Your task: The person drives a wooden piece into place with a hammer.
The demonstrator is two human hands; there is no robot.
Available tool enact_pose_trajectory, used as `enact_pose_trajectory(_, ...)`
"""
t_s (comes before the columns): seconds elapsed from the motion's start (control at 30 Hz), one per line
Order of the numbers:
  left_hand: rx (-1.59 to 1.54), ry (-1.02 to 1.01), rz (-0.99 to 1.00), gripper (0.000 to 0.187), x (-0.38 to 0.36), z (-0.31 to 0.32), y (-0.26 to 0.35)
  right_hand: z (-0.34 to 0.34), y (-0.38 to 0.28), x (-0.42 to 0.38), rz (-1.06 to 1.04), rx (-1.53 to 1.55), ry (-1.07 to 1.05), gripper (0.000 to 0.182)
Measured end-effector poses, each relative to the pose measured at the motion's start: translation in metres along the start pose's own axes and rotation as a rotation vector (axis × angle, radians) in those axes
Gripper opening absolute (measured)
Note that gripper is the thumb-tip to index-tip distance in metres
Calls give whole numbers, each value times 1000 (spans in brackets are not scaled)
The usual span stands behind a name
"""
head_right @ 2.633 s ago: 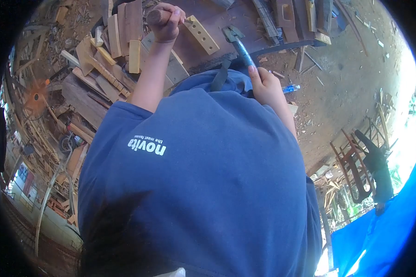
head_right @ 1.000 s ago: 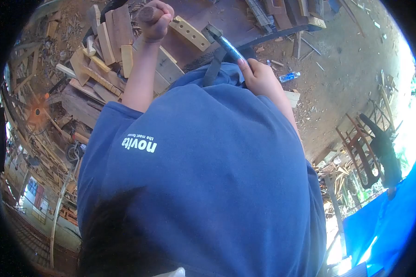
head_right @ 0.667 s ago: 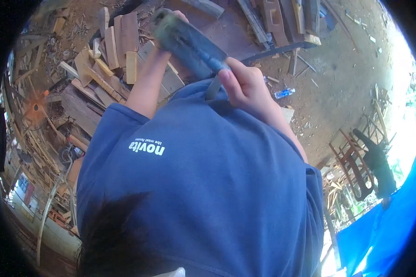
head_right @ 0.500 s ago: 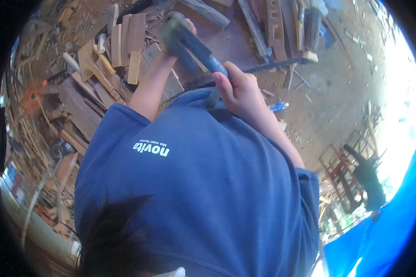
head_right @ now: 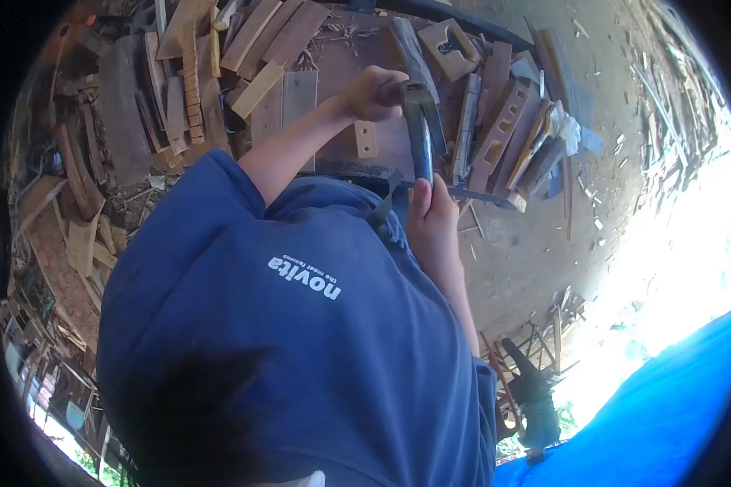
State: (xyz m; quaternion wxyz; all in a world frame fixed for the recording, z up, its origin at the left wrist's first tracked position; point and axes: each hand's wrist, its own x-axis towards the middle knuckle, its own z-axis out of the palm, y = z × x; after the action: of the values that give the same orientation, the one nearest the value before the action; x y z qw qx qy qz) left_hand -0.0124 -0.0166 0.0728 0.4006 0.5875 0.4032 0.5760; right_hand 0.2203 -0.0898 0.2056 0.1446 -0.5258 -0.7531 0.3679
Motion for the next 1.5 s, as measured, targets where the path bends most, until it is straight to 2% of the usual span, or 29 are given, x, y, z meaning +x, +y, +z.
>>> enact_pose_trajectory(0.03, -37, -14, -18, 14, -2, 2, -2, 0, -13, 1, 145, 160, -79, 38)
enact_pose_trajectory(0.07, -35, -4, -3, 14, 2, 3, -4, -6, -18, 7, 130, 150, -77, 38)
enact_pose_trajectory(0.13, 17, 21, -40, 15, 1, 5, -1, -17, -27, 6, 255, 268, -127, 40)
enact_pose_trajectory(0.23, 40, -18, 22, 25, -1, -1, 0, -28, -46, -3, 246, 336, -8, 42)
enact_pose_trajectory(0.3, 25, -26, -11, 24, -5, 0, 1, -31, -36, -15, 223, 353, 24, 42)
enact_pose_trajectory(0.37, 13, -38, -34, 23, -7, 0, 1, -31, -28, -19, -59, 929, 11, 44)
enact_pose_trajectory(0.4, -10, -44, 16, 22, -9, 2, 1, -21, -17, -22, -69, 931, 5, 44)
enact_pose_trajectory(0.43, -25, -37, 80, 21, -2, -3, -1, -4, -2, -16, 38, 528, -46, 44)
enact_pose_trajectory(0.47, -26, -37, 34, 20, -2, 0, 3, 6, 4, -15, 149, 124, -83, 45)
enact_pose_trajectory(0.57, 60, 12, 44, 21, -6, 7, -2, 9, -10, -20, 153, 88, -9, 45)
enact_pose_trajectory(0.6, 49, -12, 5, 21, -9, 5, -3, 6, -9, -23, 181, 44, -55, 44)
enact_pose_trajectory(0.73, 16, 15, 41, 22, -12, 4, -3, 3, 0, -29, 128, 180, -52, 49)
enact_pose_trajectory(0.8, 92, 31, 104, 25, -12, 5, -3, 7, -2, -39, 93, 492, 162, 47)
enact_pose_trajectory(0.83, 92, 35, 96, 25, -14, 4, -5, 11, 9, -41, 97, 492, 154, 47)
enact_pose_trajectory(0.9, 63, 47, 158, 27, -13, 6, -8, 17, 28, -42, -60, 627, 260, 47)
enact_pose_trajectory(0.93, 54, 44, 161, 27, -13, 6, -9, 15, 25, -41, -56, 619, 266, 47)
enact_pose_trajectory(1.03, 33, -5, 82, 23, -16, 7, -11, 11, 18, -33, 266, 147, -128, 36)
enact_pose_trajectory(1.1, 99, 12, 151, 26, -16, 6, -8, 14, 19, -34, 177, 105, -84, 37)
enact_pose_trajectory(1.23, 93, 30, 164, 26, -15, 5, -6, 11, 8, -33, 246, 187, -80, 42)
enact_pose_trajectory(1.3, 93, 17, 87, 26, -14, 6, -6, 8, 3, -34, 259, 208, -84, 45)
enact_pose_trajectory(1.37, 80, 27, 121, 26, -12, 6, -7, 10, 1, -38, 205, 424, 23, 52)
enact_pose_trajectory(1.4, 67, 36, 149, 26, -13, 6, -7, 11, -2, -40, 204, 425, 20, 52)
enact_pose_trajectory(1.47, 71, 22, 121, 26, -16, 4, -8, 12, -8, -44, 102, 610, 217, 56)
enact_pose_trajectory(1.5, 72, 9, 99, 25, -15, 5, -8, 15, -1, -45, 105, 610, 226, 56)
